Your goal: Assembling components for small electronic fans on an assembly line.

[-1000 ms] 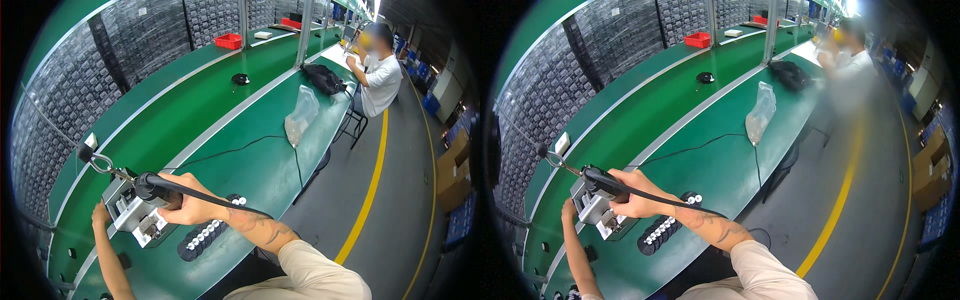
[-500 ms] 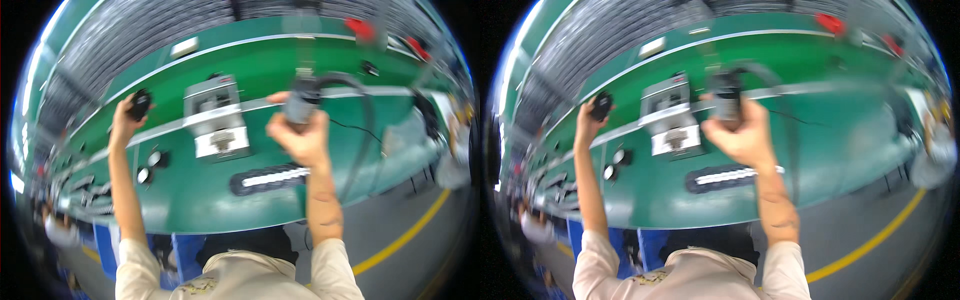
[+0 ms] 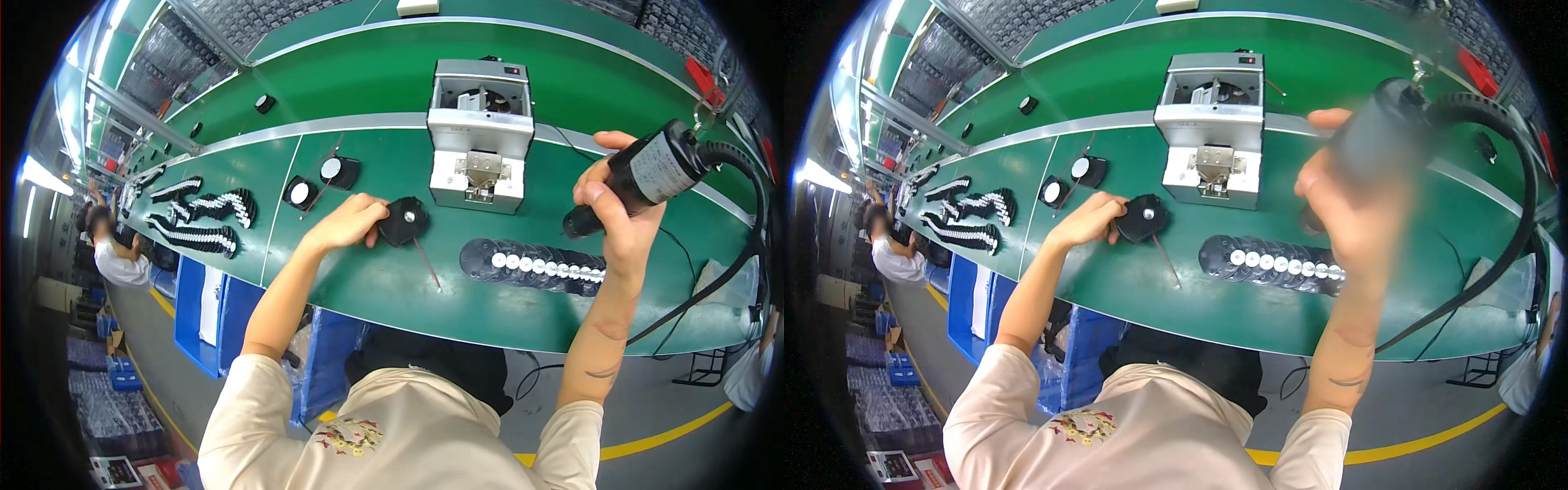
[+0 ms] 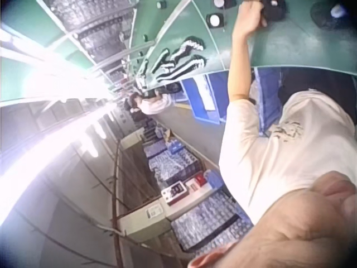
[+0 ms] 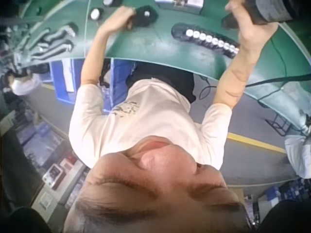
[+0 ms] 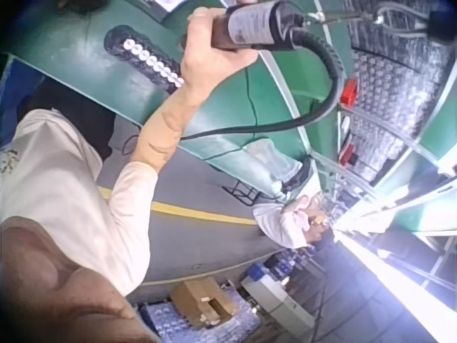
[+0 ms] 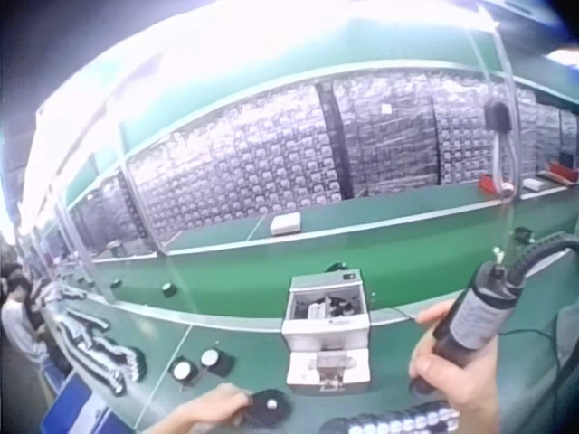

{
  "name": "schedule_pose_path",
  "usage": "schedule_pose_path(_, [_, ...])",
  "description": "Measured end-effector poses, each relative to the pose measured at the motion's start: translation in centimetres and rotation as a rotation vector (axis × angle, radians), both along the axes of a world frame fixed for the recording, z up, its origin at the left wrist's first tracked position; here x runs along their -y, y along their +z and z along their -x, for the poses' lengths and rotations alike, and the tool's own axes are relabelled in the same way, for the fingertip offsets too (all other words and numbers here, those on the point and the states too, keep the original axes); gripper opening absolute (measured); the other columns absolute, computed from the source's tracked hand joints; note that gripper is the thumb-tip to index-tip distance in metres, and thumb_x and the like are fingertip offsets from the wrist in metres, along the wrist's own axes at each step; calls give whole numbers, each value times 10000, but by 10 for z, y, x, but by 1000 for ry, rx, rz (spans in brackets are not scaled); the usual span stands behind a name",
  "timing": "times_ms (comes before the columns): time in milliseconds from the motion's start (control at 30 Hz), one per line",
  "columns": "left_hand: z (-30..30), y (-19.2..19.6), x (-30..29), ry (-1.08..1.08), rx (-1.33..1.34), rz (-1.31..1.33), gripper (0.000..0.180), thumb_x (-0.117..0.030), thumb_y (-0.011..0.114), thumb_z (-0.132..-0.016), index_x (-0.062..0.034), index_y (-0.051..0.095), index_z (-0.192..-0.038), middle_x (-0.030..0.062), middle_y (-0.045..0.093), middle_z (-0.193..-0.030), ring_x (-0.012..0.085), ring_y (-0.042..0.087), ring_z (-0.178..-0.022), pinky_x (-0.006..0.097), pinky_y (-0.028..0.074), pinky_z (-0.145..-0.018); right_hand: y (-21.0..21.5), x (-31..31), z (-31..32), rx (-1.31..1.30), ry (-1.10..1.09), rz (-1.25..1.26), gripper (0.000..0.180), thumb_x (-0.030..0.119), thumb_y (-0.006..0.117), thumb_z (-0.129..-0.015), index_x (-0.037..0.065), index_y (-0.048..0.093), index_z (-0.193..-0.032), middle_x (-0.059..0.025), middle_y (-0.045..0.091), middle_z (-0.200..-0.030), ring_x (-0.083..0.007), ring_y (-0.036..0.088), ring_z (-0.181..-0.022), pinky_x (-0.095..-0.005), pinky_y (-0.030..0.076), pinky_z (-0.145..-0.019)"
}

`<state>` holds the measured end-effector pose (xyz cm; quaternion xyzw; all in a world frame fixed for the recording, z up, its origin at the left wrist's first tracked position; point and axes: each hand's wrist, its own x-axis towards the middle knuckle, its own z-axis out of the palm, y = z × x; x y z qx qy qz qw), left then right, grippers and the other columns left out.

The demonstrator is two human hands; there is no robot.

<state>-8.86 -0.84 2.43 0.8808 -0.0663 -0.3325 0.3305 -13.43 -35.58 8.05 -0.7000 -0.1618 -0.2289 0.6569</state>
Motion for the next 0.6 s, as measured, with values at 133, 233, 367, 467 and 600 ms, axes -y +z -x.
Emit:
schedule_pose_path(133, [14, 5, -14, -49, 653, -85, 341, -305, 530, -791, -13, 607, -949, 180, 587, -942, 334, 583, -917, 414, 452, -825, 2, -1, 7, 41, -50, -38, 437, 45, 608, -751, -71, 506, -1159, -48, 550, -674, -144, 548, -629, -274, 444, -615])
schedule_pose_path(233, [34, 14, 5, 0, 872, 4, 356, -303, 646, -744, -17, 563, -939, 174, 536, -1026, 329, 563, -955, 410, 448, -827, 5, 4, 5, 4, -24, 3, 423, 57, 622, -750, -52, 538, -1150, -42, 579, -704, -125, 568, -655, -258, 446, -625])
schedule_pose_path(367, [52, 15, 33, -37, 751, -91, 357, -194, 776, -649, -27, 538, -856, 107, 511, -1029, 269, 553, -921, 339, 462, -827, 3, 3, 3, 47, 43, -25, 379, 19, 615, -769, -26, 562, -1142, -27, 591, -718, -106, 572, -658, -244, 444, -619])
schedule_pose_path(467, [47, 4, 38, -105, 826, 68, 301, -115, 779, -618, -27, 560, -803, 112, 522, -1024, 254, 574, -909, 335, 474, -821, 2, 3, 7, 2, 81, -89, 370, 12, 618, -767, -17, 575, -1133, -17, 592, -718, -99, 570, -647, -239, 444, -611])
schedule_pose_path(600, [57, -15, 70, -398, 794, 511, 251, -6, 743, -598, -68, 631, -814, 82, 543, -1036, 309, 548, -1150, 404, 475, -890, 0, 7, 7, 2, 89, -115, 369, 11, 621, -761, -12, 584, -1128, -10, 592, -716, -92, 567, -639, -236, 446, -608])
